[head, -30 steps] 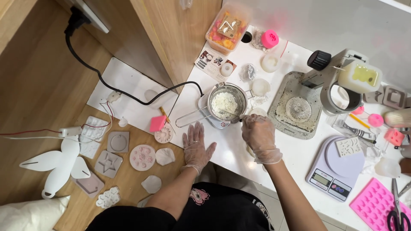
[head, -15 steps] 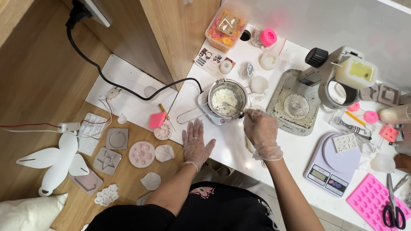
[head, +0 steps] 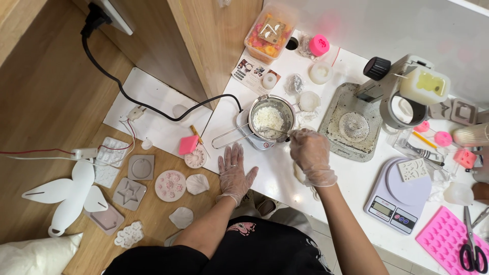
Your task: Melting wax and adding color or additives to a pot on a heating plate for candle making.
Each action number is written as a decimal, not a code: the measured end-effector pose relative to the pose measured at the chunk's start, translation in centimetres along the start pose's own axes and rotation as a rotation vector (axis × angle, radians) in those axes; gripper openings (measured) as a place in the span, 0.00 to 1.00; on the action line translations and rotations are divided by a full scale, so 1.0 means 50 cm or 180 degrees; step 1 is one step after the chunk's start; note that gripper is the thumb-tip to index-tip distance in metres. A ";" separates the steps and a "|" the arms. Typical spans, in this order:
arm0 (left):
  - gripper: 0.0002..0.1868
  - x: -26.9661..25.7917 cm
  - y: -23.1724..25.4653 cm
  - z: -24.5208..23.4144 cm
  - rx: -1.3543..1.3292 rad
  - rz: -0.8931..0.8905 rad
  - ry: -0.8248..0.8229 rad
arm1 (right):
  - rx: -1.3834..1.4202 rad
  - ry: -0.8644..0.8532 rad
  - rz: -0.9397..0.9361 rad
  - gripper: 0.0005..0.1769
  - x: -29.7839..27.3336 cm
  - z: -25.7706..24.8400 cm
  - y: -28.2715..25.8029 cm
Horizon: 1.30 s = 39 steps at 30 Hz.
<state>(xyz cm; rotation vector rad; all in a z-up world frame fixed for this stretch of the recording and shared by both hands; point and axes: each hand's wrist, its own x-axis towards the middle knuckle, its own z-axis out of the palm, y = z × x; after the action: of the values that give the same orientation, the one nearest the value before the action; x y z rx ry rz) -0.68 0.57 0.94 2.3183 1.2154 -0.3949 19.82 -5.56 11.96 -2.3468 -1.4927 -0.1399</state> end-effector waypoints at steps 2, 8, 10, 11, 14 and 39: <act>0.47 0.002 -0.003 0.001 -0.0037 0.0002 -0.0005 | 0.0209 0.0245 0.0007 0.13 0.011 -0.019 0.006; 0.46 0.001 -0.001 0.001 -0.0025 -0.0003 0.0033 | -0.0195 -0.0049 -0.0590 0.05 0.026 0.047 0.065; 0.46 0.005 0.000 -0.001 -0.0065 0.0002 0.0039 | -0.0071 0.0005 -0.0629 0.04 0.032 0.052 0.085; 0.46 0.001 -0.001 0.001 -0.0110 -0.0004 0.0026 | 0.0060 0.0036 -0.0667 0.04 0.030 0.055 0.094; 0.47 0.001 0.001 -0.001 -0.0007 -0.0015 0.0036 | 0.0007 -0.0133 -0.0697 0.04 0.038 0.005 0.083; 0.47 0.010 -0.002 0.022 0.0087 -0.0006 0.0213 | -0.0442 -0.1694 -0.0458 0.11 0.141 -0.095 0.035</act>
<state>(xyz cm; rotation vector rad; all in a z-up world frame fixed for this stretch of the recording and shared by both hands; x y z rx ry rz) -0.53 0.35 -0.26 2.3711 1.2510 -0.3389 24.95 -1.81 17.85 -2.5078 -1.9467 0.3889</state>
